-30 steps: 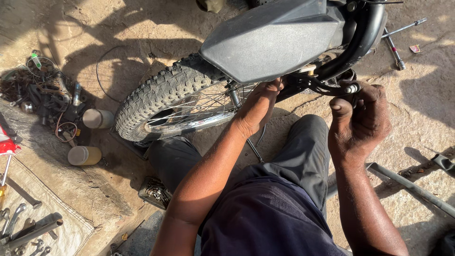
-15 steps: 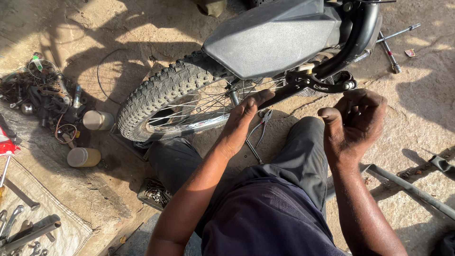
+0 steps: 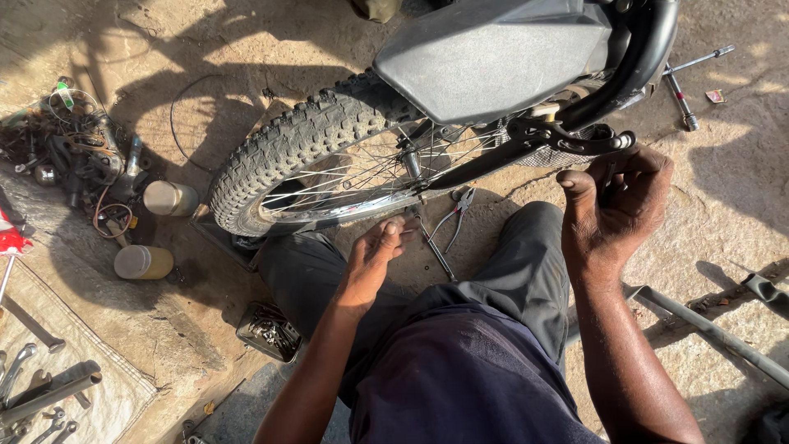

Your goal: Replacing parts on a bicycle wheel hub and adjusting the fender mounting using pliers and hand tools.

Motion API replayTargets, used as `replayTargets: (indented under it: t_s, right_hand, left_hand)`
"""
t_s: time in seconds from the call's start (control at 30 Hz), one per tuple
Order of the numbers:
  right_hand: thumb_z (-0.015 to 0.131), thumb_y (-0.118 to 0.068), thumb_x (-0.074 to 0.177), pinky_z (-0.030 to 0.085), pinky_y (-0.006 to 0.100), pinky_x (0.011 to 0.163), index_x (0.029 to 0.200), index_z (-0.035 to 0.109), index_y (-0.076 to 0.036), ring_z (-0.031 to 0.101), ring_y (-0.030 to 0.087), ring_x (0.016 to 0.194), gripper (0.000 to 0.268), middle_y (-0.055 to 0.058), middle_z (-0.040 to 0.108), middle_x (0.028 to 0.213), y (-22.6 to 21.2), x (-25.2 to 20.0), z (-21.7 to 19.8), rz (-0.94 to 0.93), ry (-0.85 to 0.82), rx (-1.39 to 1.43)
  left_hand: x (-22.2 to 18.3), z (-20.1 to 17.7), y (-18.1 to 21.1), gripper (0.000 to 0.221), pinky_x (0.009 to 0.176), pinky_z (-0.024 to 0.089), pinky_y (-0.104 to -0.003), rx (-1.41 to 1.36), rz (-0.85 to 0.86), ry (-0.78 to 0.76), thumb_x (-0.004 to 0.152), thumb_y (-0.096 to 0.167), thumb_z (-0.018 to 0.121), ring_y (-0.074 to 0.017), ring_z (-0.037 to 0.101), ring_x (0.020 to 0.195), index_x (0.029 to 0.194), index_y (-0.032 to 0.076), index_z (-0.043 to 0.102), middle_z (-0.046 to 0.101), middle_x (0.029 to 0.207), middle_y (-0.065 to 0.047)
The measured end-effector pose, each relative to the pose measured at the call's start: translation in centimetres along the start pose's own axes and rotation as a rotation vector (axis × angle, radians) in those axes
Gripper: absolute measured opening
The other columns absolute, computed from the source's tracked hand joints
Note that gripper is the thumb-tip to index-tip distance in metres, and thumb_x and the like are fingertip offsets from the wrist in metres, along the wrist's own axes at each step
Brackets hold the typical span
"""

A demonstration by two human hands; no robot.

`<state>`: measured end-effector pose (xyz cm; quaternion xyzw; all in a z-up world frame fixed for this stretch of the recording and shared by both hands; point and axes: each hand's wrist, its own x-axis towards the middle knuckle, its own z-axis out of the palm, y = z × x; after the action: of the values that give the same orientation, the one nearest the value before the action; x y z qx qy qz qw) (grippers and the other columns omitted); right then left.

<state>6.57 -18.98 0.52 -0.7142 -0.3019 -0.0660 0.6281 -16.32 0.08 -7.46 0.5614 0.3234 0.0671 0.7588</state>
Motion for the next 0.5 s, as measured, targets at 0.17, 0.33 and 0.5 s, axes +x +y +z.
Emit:
replayTargets:
  t_s: [0.17,0.33,0.5]
  right_hand:
    - [0.086,-0.027,0.114,0.044,0.020,0.074,0.129,0.051,-0.002,0.053,0.008,0.086,0.046,0.001,0.054,0.100,2.3,3.5,0.8,-0.098,0.008,-0.075]
    - [0.083,-0.025,0.113,0.046,0.020,0.076,0.126,0.050,-0.003,0.054,0.007,0.087,0.041,0.001,0.053,0.102,2.3,1.9,0.6,-0.089,-0.002,-0.011]
    - [0.082,-0.030,0.115,0.046,0.019,0.077,0.130,0.050,-0.001,0.053,0.005,0.084,0.045,0.000,0.055,0.097,1.7,-1.4,-0.2,0.009,-0.024,-0.025]
  left_hand:
    - [-1.1,-2.9,-1.3,0.062,0.104,0.052,-0.040,0.043,-0.005,0.132,0.103,0.055,0.045,-0.0235,0.067,0.124,0.136,0.006,0.063,0.070,0.134,-0.014]
    - [-2.6,-4.6,0.0,0.051,0.104,0.053,-0.037,0.175,0.281,0.417,0.109,0.046,0.046,-0.0247,0.068,0.122,0.133,0.004,0.065,0.072,0.132,-0.014]
    - [-5.9,-5.7,3.9,0.041,0.105,0.051,-0.036,0.543,0.607,0.778,0.114,0.035,0.049,-0.0230,0.063,0.117,0.133,0.002,0.062,0.064,0.126,-0.011]
